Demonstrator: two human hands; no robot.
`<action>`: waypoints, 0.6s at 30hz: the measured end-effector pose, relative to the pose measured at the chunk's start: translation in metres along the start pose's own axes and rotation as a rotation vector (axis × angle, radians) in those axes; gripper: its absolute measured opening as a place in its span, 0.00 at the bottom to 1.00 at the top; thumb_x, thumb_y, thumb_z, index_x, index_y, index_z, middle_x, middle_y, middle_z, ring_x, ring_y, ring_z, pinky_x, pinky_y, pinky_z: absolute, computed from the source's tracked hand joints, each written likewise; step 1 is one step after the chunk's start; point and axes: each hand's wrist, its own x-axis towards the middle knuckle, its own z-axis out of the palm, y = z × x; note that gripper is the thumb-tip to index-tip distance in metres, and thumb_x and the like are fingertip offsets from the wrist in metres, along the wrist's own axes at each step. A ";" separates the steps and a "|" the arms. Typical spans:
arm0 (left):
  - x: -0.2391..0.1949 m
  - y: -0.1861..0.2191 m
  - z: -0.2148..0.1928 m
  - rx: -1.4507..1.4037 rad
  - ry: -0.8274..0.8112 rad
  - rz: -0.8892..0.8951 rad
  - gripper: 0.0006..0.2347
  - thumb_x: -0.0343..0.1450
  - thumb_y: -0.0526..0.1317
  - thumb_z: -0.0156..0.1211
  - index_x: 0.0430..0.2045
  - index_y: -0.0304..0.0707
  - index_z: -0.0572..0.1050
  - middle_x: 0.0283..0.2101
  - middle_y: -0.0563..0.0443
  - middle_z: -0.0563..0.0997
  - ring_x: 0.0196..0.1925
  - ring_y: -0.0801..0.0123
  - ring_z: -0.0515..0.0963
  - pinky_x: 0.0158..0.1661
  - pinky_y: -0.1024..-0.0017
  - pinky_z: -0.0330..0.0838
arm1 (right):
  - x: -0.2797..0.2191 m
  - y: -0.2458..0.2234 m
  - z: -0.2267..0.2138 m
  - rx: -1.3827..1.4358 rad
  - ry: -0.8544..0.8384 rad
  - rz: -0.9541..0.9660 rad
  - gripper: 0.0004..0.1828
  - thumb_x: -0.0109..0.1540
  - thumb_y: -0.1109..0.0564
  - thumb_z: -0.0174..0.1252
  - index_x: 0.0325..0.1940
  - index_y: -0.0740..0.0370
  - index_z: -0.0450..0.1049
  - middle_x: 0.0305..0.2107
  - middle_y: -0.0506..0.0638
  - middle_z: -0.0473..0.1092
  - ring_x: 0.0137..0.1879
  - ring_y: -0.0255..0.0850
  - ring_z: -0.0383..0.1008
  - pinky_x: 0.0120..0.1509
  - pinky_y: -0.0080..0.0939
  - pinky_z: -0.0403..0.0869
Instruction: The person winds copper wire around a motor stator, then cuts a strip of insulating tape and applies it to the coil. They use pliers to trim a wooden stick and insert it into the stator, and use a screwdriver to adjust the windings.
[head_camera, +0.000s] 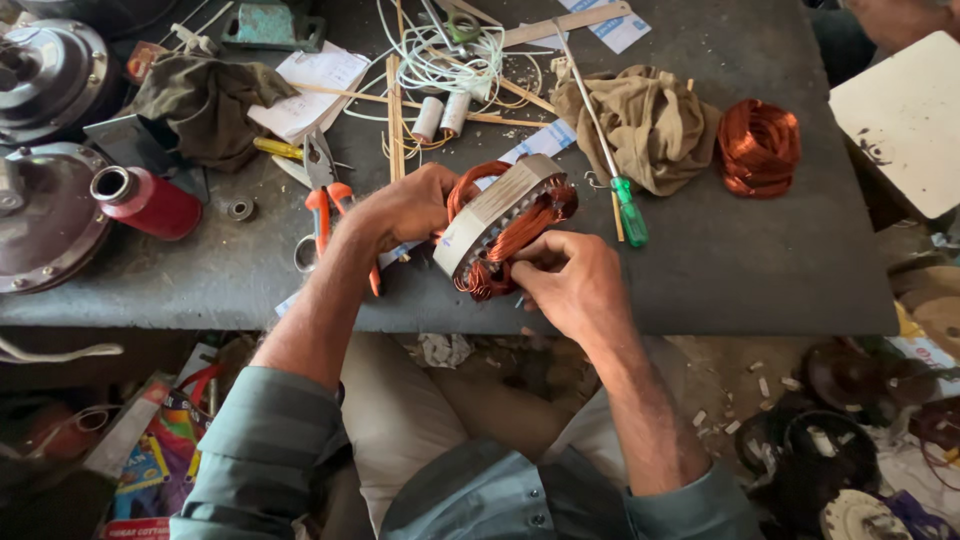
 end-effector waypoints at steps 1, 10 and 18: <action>-0.001 0.001 -0.001 0.005 0.011 0.009 0.11 0.63 0.30 0.66 0.38 0.35 0.85 0.25 0.59 0.81 0.25 0.82 0.70 0.25 0.75 0.64 | 0.000 -0.002 0.000 -0.013 0.001 0.005 0.07 0.55 0.60 0.67 0.35 0.65 0.83 0.22 0.49 0.79 0.23 0.33 0.78 0.28 0.34 0.75; -0.003 0.007 -0.002 -0.055 -0.018 0.005 0.10 0.64 0.33 0.67 0.38 0.36 0.85 0.25 0.59 0.82 0.24 0.82 0.71 0.25 0.77 0.65 | -0.002 -0.006 0.001 -0.079 0.023 -0.058 0.12 0.54 0.57 0.67 0.41 0.62 0.82 0.23 0.50 0.79 0.25 0.35 0.80 0.31 0.36 0.76; 0.000 -0.007 0.000 -0.179 -0.046 0.055 0.12 0.64 0.30 0.65 0.40 0.34 0.83 0.26 0.60 0.80 0.24 0.83 0.69 0.24 0.78 0.61 | 0.000 0.001 0.006 -0.086 0.094 -0.083 0.09 0.57 0.56 0.67 0.35 0.64 0.81 0.23 0.51 0.79 0.25 0.36 0.80 0.31 0.38 0.75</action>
